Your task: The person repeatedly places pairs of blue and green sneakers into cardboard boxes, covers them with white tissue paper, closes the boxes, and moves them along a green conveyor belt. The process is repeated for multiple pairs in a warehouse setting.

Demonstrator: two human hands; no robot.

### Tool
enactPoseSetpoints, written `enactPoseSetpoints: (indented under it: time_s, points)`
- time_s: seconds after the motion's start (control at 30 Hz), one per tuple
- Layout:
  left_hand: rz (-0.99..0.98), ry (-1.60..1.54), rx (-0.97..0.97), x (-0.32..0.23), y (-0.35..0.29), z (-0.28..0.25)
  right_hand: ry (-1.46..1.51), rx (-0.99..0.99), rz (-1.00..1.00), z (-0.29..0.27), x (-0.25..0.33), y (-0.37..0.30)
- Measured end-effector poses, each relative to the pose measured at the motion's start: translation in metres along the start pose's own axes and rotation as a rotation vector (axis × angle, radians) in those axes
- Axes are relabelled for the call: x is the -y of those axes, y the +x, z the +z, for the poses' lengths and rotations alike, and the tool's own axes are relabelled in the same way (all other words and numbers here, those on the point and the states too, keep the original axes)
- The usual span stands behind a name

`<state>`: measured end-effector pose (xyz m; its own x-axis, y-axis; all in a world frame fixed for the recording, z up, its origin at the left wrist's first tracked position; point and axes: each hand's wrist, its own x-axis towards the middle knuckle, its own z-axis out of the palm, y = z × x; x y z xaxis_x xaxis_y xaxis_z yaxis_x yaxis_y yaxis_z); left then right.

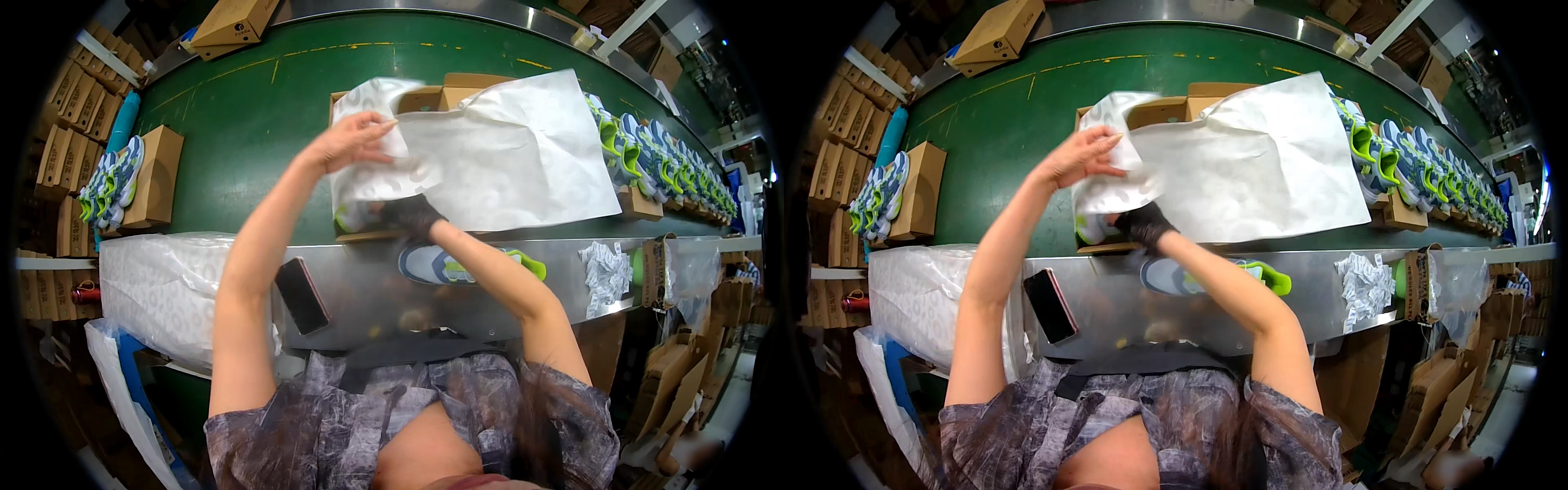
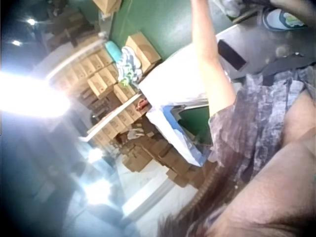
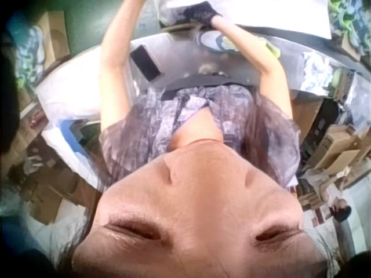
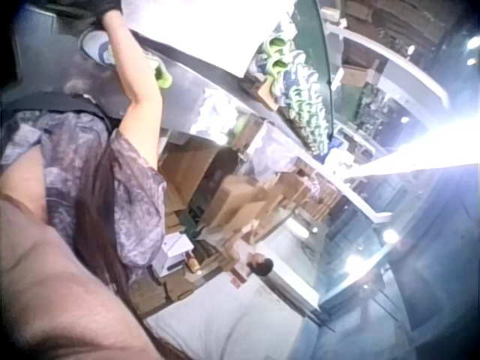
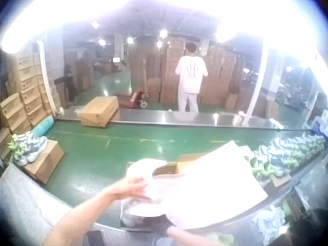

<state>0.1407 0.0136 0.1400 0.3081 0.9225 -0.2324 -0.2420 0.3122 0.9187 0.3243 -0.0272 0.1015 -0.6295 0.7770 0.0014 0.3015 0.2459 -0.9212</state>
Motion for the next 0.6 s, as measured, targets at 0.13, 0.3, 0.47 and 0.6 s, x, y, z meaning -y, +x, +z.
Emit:
enactPoseSetpoints:
  time_s: [0.13, 0.3, 0.47, 0.6]
  points:
    - [0.183, 0.702, -0.34, 0.043, 0.004, -0.009, -0.923, -0.187, -0.282, -0.04, -0.032, -0.023]
    - [0.362, 1.776, -0.219, 0.112, -0.015, 0.017, -1.307, -0.325, 0.447, -0.174, -0.106, -0.048]
    - [0.054, 1.875, -0.347, 0.104, -0.023, 0.017, -1.146, -0.831, -0.136, -0.21, -0.062, -0.1]
    - [0.018, 1.501, -0.211, 0.086, -0.026, 0.045, 0.63, -0.99, -0.205, -0.232, -0.156, -0.212]
